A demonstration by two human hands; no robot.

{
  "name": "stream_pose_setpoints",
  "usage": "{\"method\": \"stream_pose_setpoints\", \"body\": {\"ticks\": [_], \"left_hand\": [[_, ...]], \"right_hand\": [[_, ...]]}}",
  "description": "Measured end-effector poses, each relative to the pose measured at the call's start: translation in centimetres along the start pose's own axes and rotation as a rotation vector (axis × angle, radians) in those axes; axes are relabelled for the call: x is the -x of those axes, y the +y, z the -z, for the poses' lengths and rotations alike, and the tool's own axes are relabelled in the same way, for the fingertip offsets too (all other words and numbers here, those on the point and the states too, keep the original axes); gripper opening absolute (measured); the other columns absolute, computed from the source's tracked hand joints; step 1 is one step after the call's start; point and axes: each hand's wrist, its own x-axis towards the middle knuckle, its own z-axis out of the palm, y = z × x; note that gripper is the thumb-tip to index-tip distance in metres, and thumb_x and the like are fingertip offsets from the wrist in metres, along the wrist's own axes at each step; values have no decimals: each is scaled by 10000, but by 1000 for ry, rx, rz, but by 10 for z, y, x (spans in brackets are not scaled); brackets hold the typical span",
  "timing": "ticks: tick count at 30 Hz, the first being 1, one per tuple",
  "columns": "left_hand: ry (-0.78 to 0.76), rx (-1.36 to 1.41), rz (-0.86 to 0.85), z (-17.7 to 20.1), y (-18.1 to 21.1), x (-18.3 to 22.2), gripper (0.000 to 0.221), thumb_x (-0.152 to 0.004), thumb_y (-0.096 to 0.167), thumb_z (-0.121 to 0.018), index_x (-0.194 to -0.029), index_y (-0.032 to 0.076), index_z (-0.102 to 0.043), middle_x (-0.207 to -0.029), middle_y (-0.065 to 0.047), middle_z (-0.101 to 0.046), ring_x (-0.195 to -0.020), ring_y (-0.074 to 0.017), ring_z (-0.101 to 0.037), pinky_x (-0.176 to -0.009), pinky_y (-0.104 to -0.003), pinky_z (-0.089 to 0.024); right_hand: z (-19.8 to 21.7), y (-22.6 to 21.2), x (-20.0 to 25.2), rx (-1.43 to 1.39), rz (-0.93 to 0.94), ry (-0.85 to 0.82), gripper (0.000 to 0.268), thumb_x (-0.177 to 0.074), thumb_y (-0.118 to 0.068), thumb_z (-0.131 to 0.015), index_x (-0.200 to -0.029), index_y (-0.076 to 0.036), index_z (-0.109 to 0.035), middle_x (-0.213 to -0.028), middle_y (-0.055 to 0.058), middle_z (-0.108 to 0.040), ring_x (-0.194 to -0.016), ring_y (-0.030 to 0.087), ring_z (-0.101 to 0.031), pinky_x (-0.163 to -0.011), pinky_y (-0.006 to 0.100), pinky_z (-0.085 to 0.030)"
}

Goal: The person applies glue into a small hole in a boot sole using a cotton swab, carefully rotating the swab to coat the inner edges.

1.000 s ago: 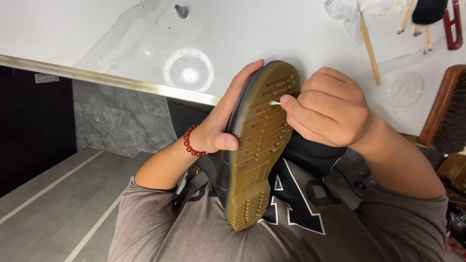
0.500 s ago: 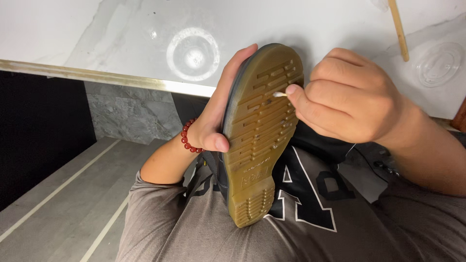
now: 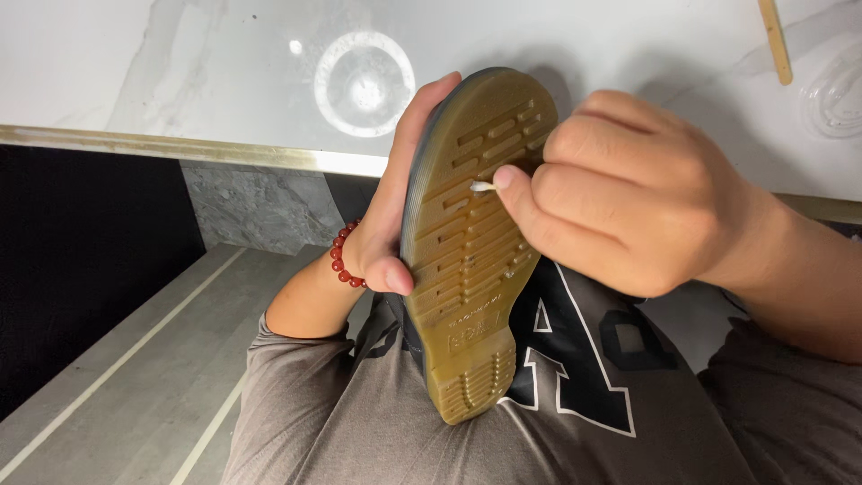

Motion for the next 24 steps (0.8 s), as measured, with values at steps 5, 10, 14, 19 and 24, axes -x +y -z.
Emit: {"method": "stream_pose_setpoints", "body": {"ticks": [5, 10, 14, 19, 24], "left_hand": [[-8, 0, 10, 3, -1, 0, 1379, -712, 665, -859, -1637, 143, 20, -1647, -219, -337, -1451, -332, -449, -1191, -499, -478], [30, 1, 32, -2, 2, 2, 1382, -697, 669, -863, -1609, 126, 23, -1654, -226, -323, -1444, -346, -445, -1187, -500, -470], [6, 14, 57, -1, 5, 4, 1405, -709, 664, -876, -1634, 148, 47, -1624, -225, -326, -1447, -341, -447, -1192, -491, -470], [33, 3, 67, -7, 7, -1, 1387, -715, 690, -862, -1607, 126, 38, -1660, -224, -317, -1456, -338, -432, -1211, -492, -448], [71, 33, 79, -7, 11, 3, 1408, -724, 681, -868, -1624, 115, 56, -1661, -216, -294, -1457, -327, -406, -1200, -476, -438]], "right_hand": [[-1, -1, 1, 14, -32, 13, 70, -787, 67, -770, -832, 99, -727, -649, 58, -550, -630, 211, -550, -557, 321, -445], [-1, 0, 6, -61, -46, 22, 95, -785, 42, -765, -838, 113, -732, -664, 64, -567, -638, 212, -559, -553, 320, -450], [-2, -2, 1, -29, -55, -5, 62, -802, 58, -755, -844, 99, -736, -670, 53, -557, -643, 208, -551, -558, 323, -443], [2, -2, 8, -63, -99, 17, 104, -743, 70, -765, -826, 110, -717, -637, 66, -555, -603, 215, -547, -527, 319, -453], [-4, -15, 18, -44, -377, 51, 173, -844, 138, -797, -973, 104, -686, -803, 137, -608, -740, 274, -598, -588, 334, -465]]}}
